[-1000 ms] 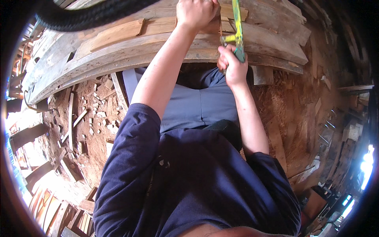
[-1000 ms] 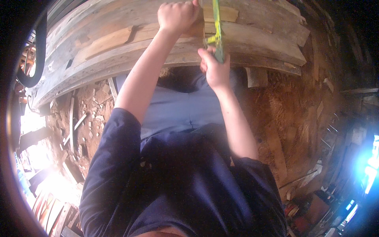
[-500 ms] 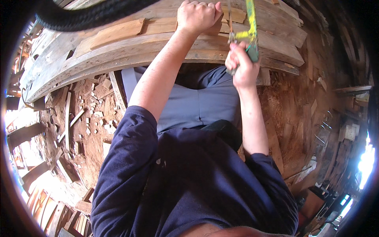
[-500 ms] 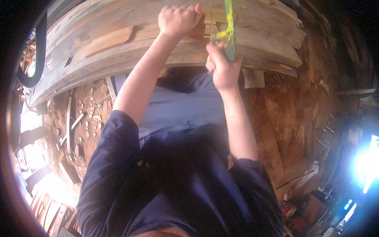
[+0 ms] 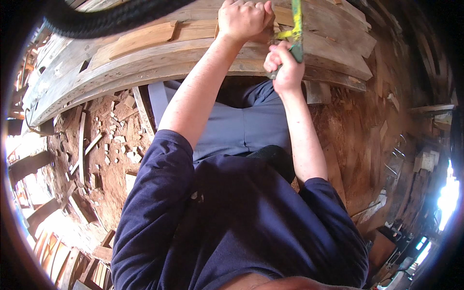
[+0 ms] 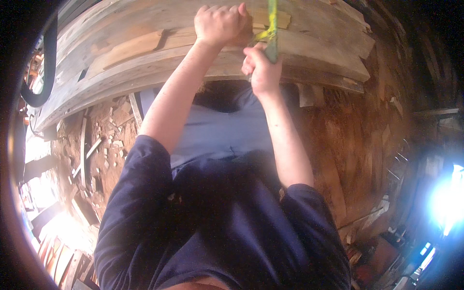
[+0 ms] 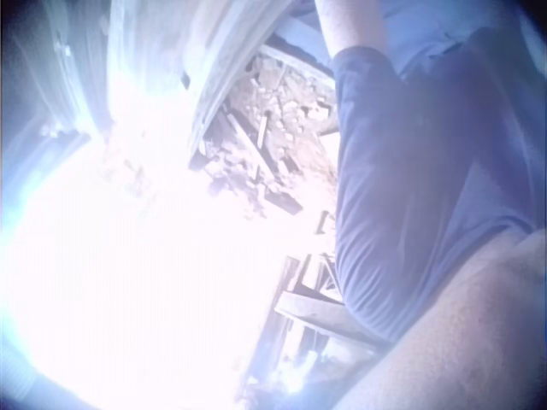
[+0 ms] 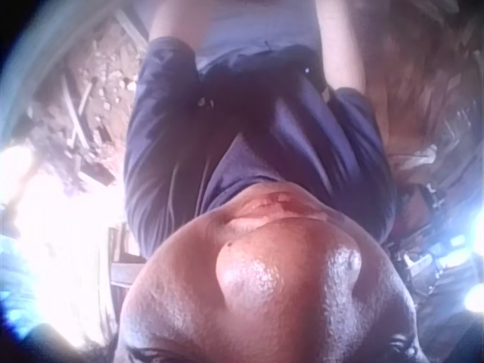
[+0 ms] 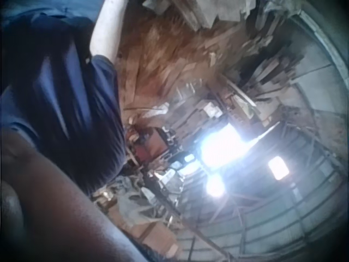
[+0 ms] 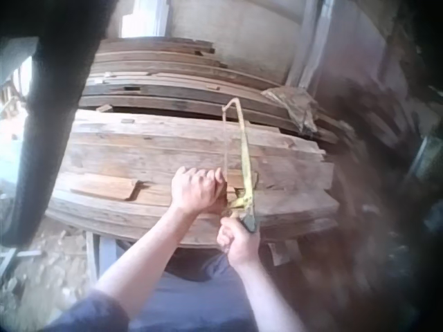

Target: The person sits on the ground and uses a hand saw to cut small wooden blocks on a wooden workbench. They repeatedly position the blocks, saw through them, and place the cut pieces aside.

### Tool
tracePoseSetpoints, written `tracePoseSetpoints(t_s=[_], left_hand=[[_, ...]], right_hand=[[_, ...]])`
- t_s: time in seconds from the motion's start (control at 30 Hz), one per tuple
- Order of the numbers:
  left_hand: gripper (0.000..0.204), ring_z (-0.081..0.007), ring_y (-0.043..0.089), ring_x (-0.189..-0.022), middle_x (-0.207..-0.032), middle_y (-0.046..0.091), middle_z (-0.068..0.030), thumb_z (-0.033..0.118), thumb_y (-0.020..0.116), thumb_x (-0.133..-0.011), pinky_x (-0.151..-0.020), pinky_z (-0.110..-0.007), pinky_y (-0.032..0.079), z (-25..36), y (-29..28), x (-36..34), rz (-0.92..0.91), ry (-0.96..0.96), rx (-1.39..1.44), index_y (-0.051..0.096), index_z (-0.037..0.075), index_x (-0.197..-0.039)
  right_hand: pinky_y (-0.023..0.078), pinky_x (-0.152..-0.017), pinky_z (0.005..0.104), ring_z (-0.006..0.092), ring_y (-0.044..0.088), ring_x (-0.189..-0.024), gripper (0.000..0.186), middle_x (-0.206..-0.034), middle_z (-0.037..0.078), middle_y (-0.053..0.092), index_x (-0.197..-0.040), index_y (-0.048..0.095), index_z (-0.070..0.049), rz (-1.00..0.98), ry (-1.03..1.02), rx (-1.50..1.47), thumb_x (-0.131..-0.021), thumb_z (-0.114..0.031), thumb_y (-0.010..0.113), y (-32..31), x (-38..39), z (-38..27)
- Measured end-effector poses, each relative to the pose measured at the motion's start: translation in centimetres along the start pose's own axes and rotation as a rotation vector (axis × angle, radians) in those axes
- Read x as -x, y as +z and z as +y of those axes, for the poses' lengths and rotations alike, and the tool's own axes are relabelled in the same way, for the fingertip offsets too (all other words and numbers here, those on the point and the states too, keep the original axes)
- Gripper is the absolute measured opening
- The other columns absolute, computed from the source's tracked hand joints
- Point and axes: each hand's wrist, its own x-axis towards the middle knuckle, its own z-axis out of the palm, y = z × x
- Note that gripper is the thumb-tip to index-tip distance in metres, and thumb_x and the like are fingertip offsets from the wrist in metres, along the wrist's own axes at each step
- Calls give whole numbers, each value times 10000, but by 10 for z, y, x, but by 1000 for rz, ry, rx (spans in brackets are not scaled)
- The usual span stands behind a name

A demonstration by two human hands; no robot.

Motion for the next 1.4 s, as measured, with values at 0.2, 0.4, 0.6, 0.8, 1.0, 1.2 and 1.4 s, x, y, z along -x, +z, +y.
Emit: tracePoseSetpoints(t_s=[0.2,0.4,0.6,0.8,1.0,1.2,1.4], left_hand=[[397,-240,655,-522,-564,660,-37,295,644,-952,-594,-418,493,0,0,-4,-76,-60,-1,602,199,-570],[430,-259,675,-549,-596,689,-56,311,601,-983,-615,-428,501,-7,10,-8,-148,-120,79,642,188,-573],[427,-251,663,-539,-577,675,-44,308,625,-965,-613,-420,497,-2,4,-6,-82,-94,39,618,199,-552],[394,-218,632,-525,-549,635,-20,296,643,-954,-595,-406,475,2,-4,-3,-11,-28,9,593,206,-573],[372,-213,603,-512,-540,608,-1,295,638,-953,-584,-399,460,4,-8,-3,-10,-18,-2,578,219,-594],[384,-217,620,-520,-554,630,-19,305,640,-956,-596,-394,462,4,-4,-2,-31,-28,-9,581,210,-589],[404,-251,630,-530,-558,639,-41,300,639,-960,-616,-432,469,-2,8,-1,-39,-59,19,588,198,-572]], right_hand=[[356,-485,276,91,453,-510,322,-592,-32,424,-681,464,-118,2,5,227,-914,-89,685,-17,50,10],[344,-485,280,92,410,-503,331,-605,-19,416,-690,417,-127,-23,76,358,-946,-65,617,-31,121,-4],[334,-483,259,71,378,-508,197,-636,-39,388,-833,474,-125,-15,89,-59,-981,-75,594,-27,140,-46],[320,-503,259,79,365,-512,322,-608,-51,366,-725,386,-158,-67,-188,92,-967,-81,585,-7,76,-58],[328,-504,271,87,389,-504,290,-611,-59,380,-728,431,-162,-9,-10,-9,-928,-75,623,9,25,-19],[332,-500,271,89,389,-505,309,-613,-45,382,-695,410,-158,-45,57,14,-919,-71,603,-10,25,-7],[325,-507,271,90,411,-532,320,-628,-13,415,-679,403,-121,-65,54,233,-922,-66,604,-35,77,9]])
